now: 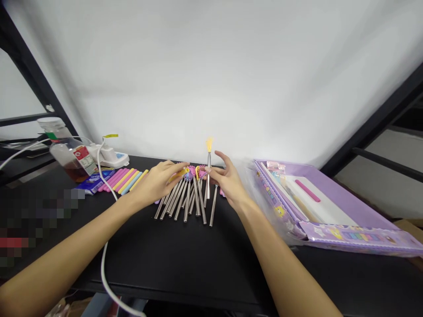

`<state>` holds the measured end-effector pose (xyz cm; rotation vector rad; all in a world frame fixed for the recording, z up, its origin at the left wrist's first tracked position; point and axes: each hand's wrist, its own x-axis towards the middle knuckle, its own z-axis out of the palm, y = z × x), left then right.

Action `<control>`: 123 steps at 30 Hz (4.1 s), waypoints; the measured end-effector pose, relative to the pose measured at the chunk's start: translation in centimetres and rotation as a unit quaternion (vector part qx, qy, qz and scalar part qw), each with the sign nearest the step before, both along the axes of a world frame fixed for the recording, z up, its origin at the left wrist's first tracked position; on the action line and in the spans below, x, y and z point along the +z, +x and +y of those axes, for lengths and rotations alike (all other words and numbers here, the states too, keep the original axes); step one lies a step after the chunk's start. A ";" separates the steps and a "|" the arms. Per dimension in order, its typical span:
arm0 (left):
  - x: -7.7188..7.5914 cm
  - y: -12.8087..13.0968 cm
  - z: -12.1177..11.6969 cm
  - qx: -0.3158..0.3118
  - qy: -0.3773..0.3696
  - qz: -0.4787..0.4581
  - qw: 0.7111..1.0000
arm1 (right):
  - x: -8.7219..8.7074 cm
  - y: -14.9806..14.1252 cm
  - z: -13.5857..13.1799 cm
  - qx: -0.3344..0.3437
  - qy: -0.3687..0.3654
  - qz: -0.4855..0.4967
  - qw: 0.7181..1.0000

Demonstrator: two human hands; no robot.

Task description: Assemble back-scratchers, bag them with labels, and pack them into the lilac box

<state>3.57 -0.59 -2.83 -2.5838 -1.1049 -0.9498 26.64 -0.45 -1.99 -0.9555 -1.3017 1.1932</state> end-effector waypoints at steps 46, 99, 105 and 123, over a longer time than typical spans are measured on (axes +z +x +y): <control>-0.7 1.0 -1.3 -0.026 0.045 0.043 0.998 | 1.2 0.3 0.0 -0.043 0.054 0.071 0.995; 0.3 1.2 -1.4 -0.113 -0.047 -0.107 0.987 | 1.9 0.6 -0.8 0.048 0.129 0.025 0.990; 0.9 2.8 -1.9 -0.043 -0.009 -0.079 0.996 | 1.5 0.5 -0.3 0.059 0.072 0.055 0.994; 1.9 -1.0 0.5 0.264 0.003 0.179 0.948 | 2.0 3.7 1.8 -0.239 -0.007 0.385 0.891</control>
